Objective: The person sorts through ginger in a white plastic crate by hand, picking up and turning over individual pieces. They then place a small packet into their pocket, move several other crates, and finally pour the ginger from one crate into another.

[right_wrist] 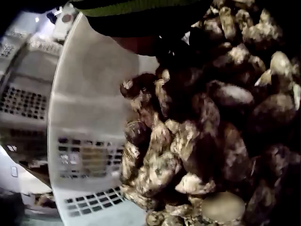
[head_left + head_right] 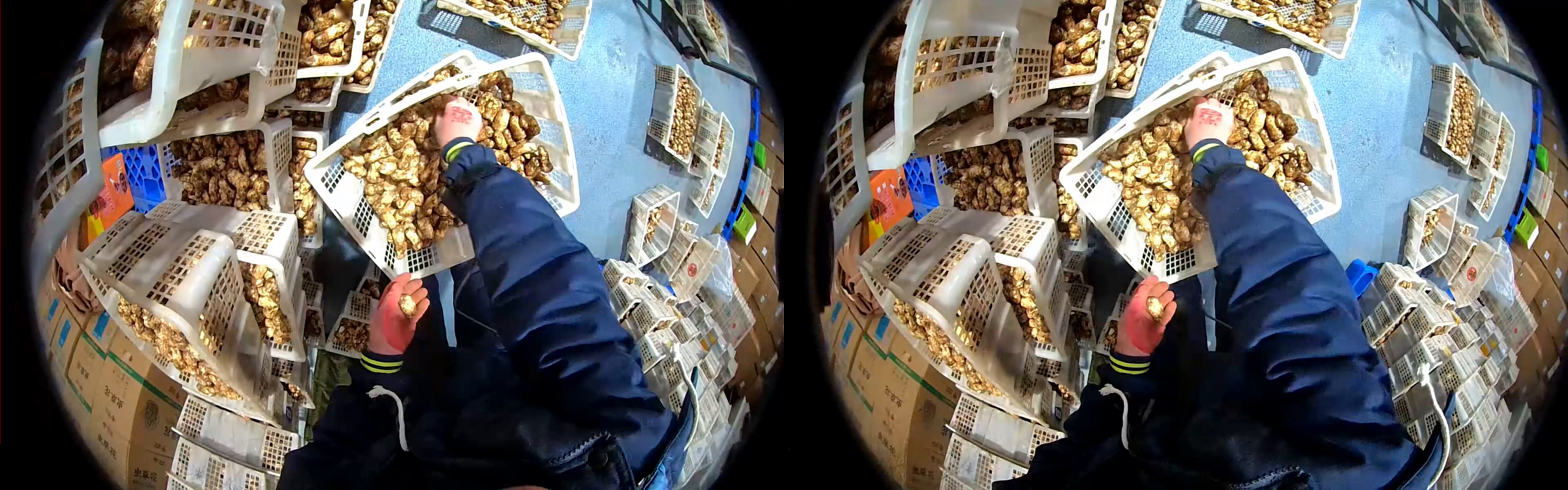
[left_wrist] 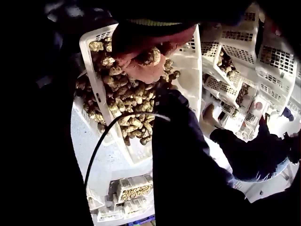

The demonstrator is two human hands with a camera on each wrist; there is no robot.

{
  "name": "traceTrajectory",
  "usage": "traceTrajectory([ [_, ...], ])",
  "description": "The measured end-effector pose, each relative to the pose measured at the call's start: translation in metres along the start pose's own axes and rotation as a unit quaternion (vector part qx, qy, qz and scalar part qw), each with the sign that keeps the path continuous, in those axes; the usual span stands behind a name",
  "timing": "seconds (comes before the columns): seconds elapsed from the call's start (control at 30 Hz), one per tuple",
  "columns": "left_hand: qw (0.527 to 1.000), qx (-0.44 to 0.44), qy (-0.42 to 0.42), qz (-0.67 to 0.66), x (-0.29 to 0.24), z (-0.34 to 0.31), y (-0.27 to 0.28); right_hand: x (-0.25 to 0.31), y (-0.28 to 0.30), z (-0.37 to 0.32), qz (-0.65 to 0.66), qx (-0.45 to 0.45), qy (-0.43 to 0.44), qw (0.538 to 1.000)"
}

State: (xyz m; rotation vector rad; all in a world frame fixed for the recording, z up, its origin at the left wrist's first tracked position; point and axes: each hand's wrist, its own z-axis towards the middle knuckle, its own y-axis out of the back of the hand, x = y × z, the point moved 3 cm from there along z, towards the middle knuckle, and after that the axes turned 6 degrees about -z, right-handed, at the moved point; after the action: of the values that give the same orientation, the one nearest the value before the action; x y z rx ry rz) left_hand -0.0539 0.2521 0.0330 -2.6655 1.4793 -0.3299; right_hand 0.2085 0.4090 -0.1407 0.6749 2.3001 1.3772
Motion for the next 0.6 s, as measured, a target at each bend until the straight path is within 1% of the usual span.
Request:
traceTrajectory([
  [0.03, 0.981, 0.189, -0.006, -0.035, -0.003, 0.016, 0.018, -0.016, -0.017, 0.003, 0.144, -0.077, -0.011, 0.987],
  [0.07, 0.925, 0.372, -0.013, -0.071, -0.006, 0.021, 0.024, -0.031, -0.012, -0.002, 0.261, -0.052, -0.028, 0.963],
  [0.1, 0.925, 0.374, -0.011, -0.075, -0.007, 0.02, 0.024, -0.047, -0.015, -0.01, 0.375, -0.023, -0.046, 0.926],
  [0.13, 0.94, 0.338, -0.021, -0.049, -0.007, 0.019, 0.027, -0.056, -0.028, -0.015, 0.58, -0.053, -0.007, 0.813],
  [0.17, 0.952, 0.303, -0.033, -0.021, -0.007, 0.019, 0.029, -0.076, -0.037, -0.017, 0.513, -0.075, 0.007, 0.855],
  [0.2, 0.964, 0.257, -0.006, -0.068, -0.002, 0.023, 0.038, -0.081, -0.015, -0.025, 0.337, -0.123, 0.012, 0.934],
  [0.23, 0.963, 0.26, -0.008, -0.069, -0.001, 0.02, 0.031, -0.081, 0.016, -0.037, 0.147, -0.166, 0.017, 0.975],
  [0.27, 0.973, 0.229, -0.024, -0.02, -0.001, 0.012, 0.022, -0.068, 0.036, -0.045, 0.033, -0.257, 0.05, 0.965],
  [0.3, 0.979, 0.196, -0.039, 0.031, -0.001, 0.008, 0.018, -0.056, 0.035, -0.044, 0.038, -0.164, 0.068, 0.983],
  [0.33, 0.979, 0.203, -0.014, -0.011, 0.002, 0.018, 0.029, -0.038, 0.032, -0.039, 0.061, -0.043, 0.077, 0.994],
  [0.37, 0.979, 0.201, -0.017, -0.01, 0.001, 0.018, 0.03, -0.014, 0.03, -0.034, 0.083, 0.079, 0.088, 0.989],
  [0.43, 0.97, 0.197, -0.073, 0.122, 0.001, 0.015, 0.032, 0.022, 0.009, -0.033, 0.017, 0.018, 0.128, 0.991],
  [0.47, 0.966, 0.186, -0.079, 0.16, 0.0, 0.014, 0.032, 0.034, -0.008, -0.026, -0.037, 0.012, 0.115, 0.993],
  [0.5, 0.966, 0.184, -0.082, 0.162, -0.004, 0.014, 0.03, 0.046, -0.009, -0.021, -0.091, 0.004, 0.104, 0.99],
  [0.57, 0.921, 0.229, -0.147, 0.279, -0.006, 0.007, 0.026, 0.047, -0.01, -0.024, -0.122, 0.003, 0.103, 0.987],
  [0.6, 0.935, 0.207, -0.149, 0.246, -0.006, 0.003, 0.022, 0.042, -0.008, -0.026, -0.083, 0.014, 0.119, 0.989],
])
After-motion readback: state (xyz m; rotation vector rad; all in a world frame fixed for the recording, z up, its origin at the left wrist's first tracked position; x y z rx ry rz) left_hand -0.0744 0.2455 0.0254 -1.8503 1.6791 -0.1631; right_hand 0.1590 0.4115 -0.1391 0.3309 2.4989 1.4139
